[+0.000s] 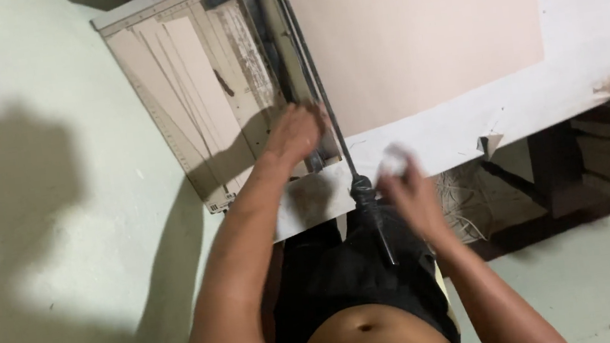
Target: Using a manual lever-style paper cutter to slice stacks of paper into thin strips.
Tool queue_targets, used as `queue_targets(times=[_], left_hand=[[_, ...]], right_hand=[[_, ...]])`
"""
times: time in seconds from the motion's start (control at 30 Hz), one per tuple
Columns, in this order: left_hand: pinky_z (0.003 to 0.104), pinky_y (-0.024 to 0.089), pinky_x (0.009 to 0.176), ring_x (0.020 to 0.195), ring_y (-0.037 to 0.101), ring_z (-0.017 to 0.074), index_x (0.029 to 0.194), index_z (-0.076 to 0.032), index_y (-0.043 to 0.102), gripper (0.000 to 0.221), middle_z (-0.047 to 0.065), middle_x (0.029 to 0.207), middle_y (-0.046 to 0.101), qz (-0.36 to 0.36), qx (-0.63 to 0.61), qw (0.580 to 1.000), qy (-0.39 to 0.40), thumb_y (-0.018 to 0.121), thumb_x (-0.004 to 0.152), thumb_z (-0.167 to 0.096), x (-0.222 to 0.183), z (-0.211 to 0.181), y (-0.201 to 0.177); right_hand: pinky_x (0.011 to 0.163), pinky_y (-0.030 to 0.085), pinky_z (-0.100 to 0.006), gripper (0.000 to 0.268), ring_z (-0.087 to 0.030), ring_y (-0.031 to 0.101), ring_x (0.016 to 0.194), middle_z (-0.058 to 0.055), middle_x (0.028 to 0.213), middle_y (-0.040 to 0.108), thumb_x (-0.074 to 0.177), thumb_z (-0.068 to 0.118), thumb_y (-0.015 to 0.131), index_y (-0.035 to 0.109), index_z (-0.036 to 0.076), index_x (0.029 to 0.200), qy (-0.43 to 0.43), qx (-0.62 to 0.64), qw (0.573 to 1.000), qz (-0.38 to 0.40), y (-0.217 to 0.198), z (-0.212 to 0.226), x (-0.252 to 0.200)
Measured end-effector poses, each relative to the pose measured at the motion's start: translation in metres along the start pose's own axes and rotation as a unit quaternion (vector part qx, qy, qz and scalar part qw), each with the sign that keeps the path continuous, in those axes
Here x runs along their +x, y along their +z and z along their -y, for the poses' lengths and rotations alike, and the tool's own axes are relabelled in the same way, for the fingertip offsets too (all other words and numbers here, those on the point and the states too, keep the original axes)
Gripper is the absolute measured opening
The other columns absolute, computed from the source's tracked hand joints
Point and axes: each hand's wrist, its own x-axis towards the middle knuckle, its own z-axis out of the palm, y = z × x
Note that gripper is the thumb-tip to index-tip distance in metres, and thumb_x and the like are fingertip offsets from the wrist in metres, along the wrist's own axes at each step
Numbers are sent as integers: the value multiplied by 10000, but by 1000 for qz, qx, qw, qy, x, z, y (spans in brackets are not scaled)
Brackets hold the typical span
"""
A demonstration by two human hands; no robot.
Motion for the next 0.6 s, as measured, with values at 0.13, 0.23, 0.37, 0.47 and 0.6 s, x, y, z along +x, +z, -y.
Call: queue_targets(times=[0.13,0.23,0.37,0.47,0.6], left_hand=[[367,435,655,720,578,189,667,-227,638,206,-24,683,606,-246,78,953,159,810,766,-175,-37,-2,25],[356,472,577,591,575,141,564,-326,617,340,-90,593,649,-117,89,984,102,673,868,-183,-56,40,62],[467,492,689,790,646,244,839,-228,732,162,8,1006,719,33,154,986,61,699,828,-69,-75,100,63],[453,420,861,1092,581,289,1244,-190,578,390,100,1372,515,4,87,996,21,695,896,-61,-64,78,1],[738,177,1137,1497,182,517,1624,-266,203,916,260,1634,186,-22,-201,966,-163,755,911,-428,-19,30,-29]], right_hand=[[1049,472,-679,942,-418,689,1173,-208,1244,619,1083,471,636,-62,150,1629,70,405,905,-112,-1,-104,128],[750,692,-377,225,-243,754,794,18,910,603,1061,333,646,466,200,1066,93,508,855,-53,-21,-139,168],[690,706,-369,248,-257,758,741,-15,824,621,1011,304,730,497,221,985,100,534,837,-66,-20,-157,153],[731,682,-502,371,-333,771,834,-117,916,678,1018,226,728,382,100,1058,65,436,893,-85,3,-136,141],[831,661,-525,317,-343,748,959,-126,1005,646,1048,231,659,498,3,1196,37,368,924,-93,21,-105,143]])
